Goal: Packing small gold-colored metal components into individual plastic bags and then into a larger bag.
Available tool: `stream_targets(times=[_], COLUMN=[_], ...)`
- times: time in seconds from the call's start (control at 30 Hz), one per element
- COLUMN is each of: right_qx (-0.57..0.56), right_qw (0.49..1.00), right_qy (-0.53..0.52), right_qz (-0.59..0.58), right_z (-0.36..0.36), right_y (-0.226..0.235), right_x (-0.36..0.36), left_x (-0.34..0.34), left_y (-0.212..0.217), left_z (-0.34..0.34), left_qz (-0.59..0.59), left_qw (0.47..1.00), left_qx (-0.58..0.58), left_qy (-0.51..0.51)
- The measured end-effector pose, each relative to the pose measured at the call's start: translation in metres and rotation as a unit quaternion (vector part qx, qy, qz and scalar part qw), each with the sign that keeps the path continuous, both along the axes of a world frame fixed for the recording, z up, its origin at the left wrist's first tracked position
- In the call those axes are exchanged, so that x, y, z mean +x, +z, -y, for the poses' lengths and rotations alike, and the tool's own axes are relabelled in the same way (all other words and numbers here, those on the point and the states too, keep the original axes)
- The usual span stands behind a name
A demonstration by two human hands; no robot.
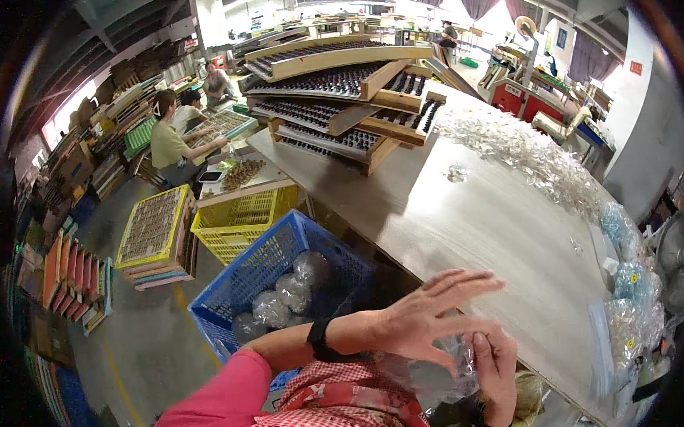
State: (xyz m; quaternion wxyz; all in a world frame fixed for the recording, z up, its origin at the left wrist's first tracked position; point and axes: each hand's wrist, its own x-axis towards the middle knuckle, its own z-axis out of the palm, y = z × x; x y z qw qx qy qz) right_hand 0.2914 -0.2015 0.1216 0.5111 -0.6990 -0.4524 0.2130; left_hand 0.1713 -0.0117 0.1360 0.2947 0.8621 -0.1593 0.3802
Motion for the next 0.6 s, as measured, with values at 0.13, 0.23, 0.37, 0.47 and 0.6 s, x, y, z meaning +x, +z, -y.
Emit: stream_targets(times=[0.13, 0.23, 0.37, 0.47, 0.6], right_qx=[0.083, 0.089, 0.063, 0.123, 0.133], right_qw=[0.987, 0.972, 0.962, 0.957, 0.977], right_qy=[0.031, 0.063, 0.008, -0.016, 0.014], right_qz=[-0.133, -0.21, -0.264, -0.262, -0.167], right_z=[-0.007, -0.009, 0.005, -0.007, -0.017], right_y=[-0.001, 0.002, -0.019, -0.019, -0.033], right_x=[-0.007, -0.012, 0.009, -0.002, 0.009], left_x=[0.009, 0.007, 0.003, -0.002, -0.012], left_y=[-0.013, -0.028, -0.027, -0.031, -0.049], left_z=[0.007, 0.014, 0.022, 0.03, 0.05], left_qz=[0.025, 0.072, 0.135, 0.172, 0.092], left_qw=[0.991, 0.989, 0.976, 0.958, 0.952], left_qx=[0.1, 0.111, 0.158, 0.228, 0.274], left_qy=[-0.083, -0.06, -0.058, -0.03, -0.104])
